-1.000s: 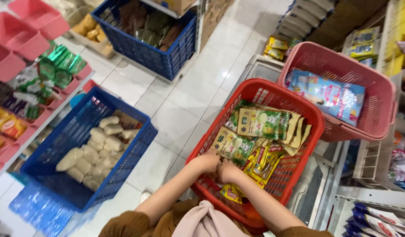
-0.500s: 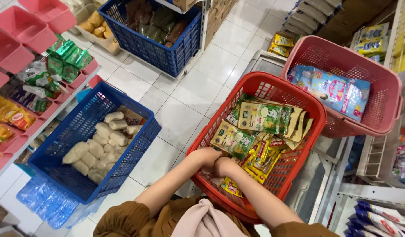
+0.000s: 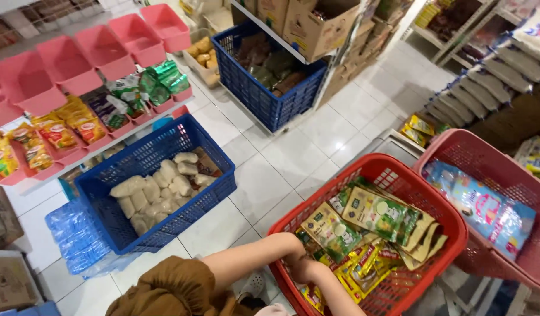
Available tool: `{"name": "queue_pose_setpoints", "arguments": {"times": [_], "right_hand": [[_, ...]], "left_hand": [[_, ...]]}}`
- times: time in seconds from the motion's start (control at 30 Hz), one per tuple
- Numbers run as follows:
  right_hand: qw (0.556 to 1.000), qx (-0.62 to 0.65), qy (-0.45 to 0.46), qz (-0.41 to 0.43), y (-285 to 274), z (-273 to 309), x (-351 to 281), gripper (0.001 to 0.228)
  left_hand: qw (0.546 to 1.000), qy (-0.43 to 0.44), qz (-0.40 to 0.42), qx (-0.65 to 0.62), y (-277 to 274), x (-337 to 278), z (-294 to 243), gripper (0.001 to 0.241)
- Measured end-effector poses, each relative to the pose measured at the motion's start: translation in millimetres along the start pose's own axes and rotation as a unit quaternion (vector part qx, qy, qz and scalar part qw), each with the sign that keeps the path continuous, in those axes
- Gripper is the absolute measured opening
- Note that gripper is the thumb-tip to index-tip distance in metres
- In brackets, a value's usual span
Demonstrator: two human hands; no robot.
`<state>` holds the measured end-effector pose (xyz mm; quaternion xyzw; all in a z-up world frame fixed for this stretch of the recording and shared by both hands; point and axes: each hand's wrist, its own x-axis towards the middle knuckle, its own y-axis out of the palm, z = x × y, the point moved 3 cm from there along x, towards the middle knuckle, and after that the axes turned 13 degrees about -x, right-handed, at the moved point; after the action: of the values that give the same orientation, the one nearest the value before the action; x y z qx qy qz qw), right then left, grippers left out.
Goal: The person restocks grocery store shelves by taking packaged sauces, seasonings, and cheese boxes from a shopping basket and arranging them onto the shelves by hand.
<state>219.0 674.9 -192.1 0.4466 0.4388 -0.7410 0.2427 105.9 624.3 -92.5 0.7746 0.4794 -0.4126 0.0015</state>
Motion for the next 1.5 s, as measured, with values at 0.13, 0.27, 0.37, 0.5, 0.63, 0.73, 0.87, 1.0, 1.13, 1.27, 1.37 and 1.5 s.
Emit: {"name": "queue_pose_setpoints", "arguments": {"times": [0.13,0.27,0.37,0.5,0.63,0.73,0.87,1.0,1.13,1.27,1.37,1.5], "right_hand": [[0.966,0.228,0.03,0.122,-0.4,-3.2,-1.3,0.061],[0.933,0.334,0.042,0.129,-9.8,-5.0,-10.8,0.063],[0.94,0.317,-0.002,0.128,-28.7,-3.5,-36.1,0.054],[0.981,0.171,0.026,0.083,-71.6,3.5,-94.1,0.044],[0.985,-0.169,-0.033,0.001,-78.9,29.3,-112.9,0.044],[0.982,-0.187,-0.023,-0.03,-70.3,37.6,-120.8,0.045],[0.976,-0.178,-0.046,-0.114,-130.1,50.7,-166.3,0.046],[0.953,-0.197,-0.108,-0.206,-188.3,107.3,-201.6,0.048],[0.908,-0.216,-0.174,-0.313,-199.1,177.6,-192.5,0.049],[0.851,-0.241,-0.251,-0.393,-201.0,244.9,-181.5,0.051],[0.792,-0.24,-0.328,-0.455,-187.2,314.8,-157.4,0.053],[0.721,-0.225,-0.418,-0.505,-142.2,390.3,-160.5,0.055]], "left_hand": [[0.998,-0.036,0.04,-0.027,-2.2,-2.5,-2.7,0.059],[0.995,-0.059,0.063,-0.059,-8.2,-0.8,-4.6,0.062],[0.991,-0.075,0.072,-0.087,-12.6,-0.5,-3.3,0.064],[0.984,-0.059,0.033,-0.162,-21.8,5.3,-8.7,0.067],[0.972,0.022,0.002,-0.234,-27.7,15.6,-12.9,0.06],[0.966,0.141,0.005,-0.216,-35.2,6.8,-25.1,0.06],[0.935,0.171,-0.247,-0.187,-39.8,-43.0,-26.6,0.069],[0.788,0.396,-0.379,-0.282,-48.6,-110.9,-18.0,0.094],[0.752,0.388,-0.349,-0.403,-43.4,-170.6,10.4,0.099],[0.736,0.415,-0.186,-0.502,1.2,-217.1,60.4,0.082],[0.552,0.421,-0.054,-0.718,63.1,-235.1,109.6,0.061],[0.423,0.436,-0.27,-0.747,132.3,-291.6,179.2,0.057]]}}
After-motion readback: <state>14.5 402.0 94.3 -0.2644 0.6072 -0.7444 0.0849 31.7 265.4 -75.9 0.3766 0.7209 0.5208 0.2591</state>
